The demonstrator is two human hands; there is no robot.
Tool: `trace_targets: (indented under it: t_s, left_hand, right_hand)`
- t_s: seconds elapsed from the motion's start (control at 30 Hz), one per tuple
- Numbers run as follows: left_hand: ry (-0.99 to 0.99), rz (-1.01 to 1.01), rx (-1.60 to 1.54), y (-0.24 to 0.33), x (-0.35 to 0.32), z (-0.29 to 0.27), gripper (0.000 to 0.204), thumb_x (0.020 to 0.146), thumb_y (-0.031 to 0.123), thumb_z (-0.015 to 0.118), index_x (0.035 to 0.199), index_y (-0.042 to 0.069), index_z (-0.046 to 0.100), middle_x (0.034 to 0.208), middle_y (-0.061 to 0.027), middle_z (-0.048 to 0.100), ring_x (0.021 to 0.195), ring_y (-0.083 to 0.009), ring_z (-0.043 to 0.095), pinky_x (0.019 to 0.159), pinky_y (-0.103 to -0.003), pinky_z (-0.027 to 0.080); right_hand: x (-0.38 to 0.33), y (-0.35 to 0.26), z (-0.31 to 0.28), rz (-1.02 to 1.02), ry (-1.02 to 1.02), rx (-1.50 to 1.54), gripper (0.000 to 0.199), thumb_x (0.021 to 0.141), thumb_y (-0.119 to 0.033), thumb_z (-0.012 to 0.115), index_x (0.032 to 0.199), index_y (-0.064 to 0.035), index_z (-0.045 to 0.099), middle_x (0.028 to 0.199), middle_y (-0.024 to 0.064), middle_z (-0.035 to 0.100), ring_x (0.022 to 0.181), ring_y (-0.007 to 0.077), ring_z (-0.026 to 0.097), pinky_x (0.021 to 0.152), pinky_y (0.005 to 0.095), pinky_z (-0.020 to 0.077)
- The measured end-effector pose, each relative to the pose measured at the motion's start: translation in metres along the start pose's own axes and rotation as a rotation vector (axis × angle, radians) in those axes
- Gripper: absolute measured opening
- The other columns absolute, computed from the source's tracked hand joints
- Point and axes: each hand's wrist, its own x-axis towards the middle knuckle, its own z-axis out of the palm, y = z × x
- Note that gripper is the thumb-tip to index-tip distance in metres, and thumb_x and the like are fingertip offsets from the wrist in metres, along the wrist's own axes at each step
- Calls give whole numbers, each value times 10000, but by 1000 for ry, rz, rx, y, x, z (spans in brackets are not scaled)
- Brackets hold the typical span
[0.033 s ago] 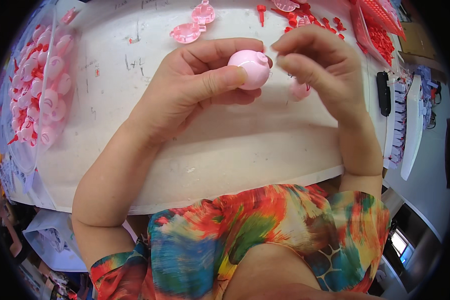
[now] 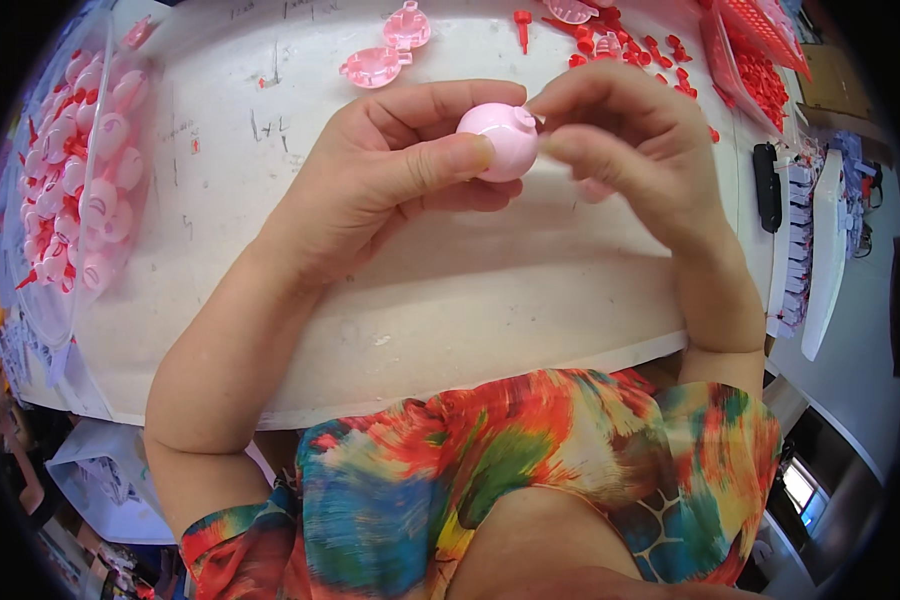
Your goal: The person assembles small plastic toy components by hand, fitting red plastic parts into pink spherical toy bases.
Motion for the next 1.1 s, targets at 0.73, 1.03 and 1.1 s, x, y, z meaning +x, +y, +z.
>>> trace_targets:
  t_s: [0.73, 1.03, 1.1]
  left_hand:
    - [174, 38, -162, -2, 6, -8, 423, 837, 141, 540, 1206, -22, 411, 1105, -205, 515, 864, -209, 595, 767, -270, 523]
    - [171, 26, -181, -2, 6, -4, 435, 824, 129, 558, 1204, -22, 411, 1116, -224, 506, 848, -224, 610, 736, -275, 538]
    - [171, 30, -184, -2, 6, -5, 436, 819, 130, 566, 1200, -22, 416, 1114, -224, 508, 846, -224, 612, 734, -274, 539]
  right_hand:
    - [10, -13, -92, 93, 275, -991, 134, 696, -69, 572, 795, 8, 618, 720, 142, 607, 674, 229, 589, 635, 302, 460]
    - [8, -2, -107, 218, 184, -1042, 171, 690, -85, 595, 835, 2, 620, 779, 162, 610, 754, 268, 593, 691, 329, 459]
    - [12, 1, -106, 235, 154, -1019, 175, 693, -94, 597, 838, 2, 619, 786, 163, 609, 757, 267, 593, 696, 329, 457]
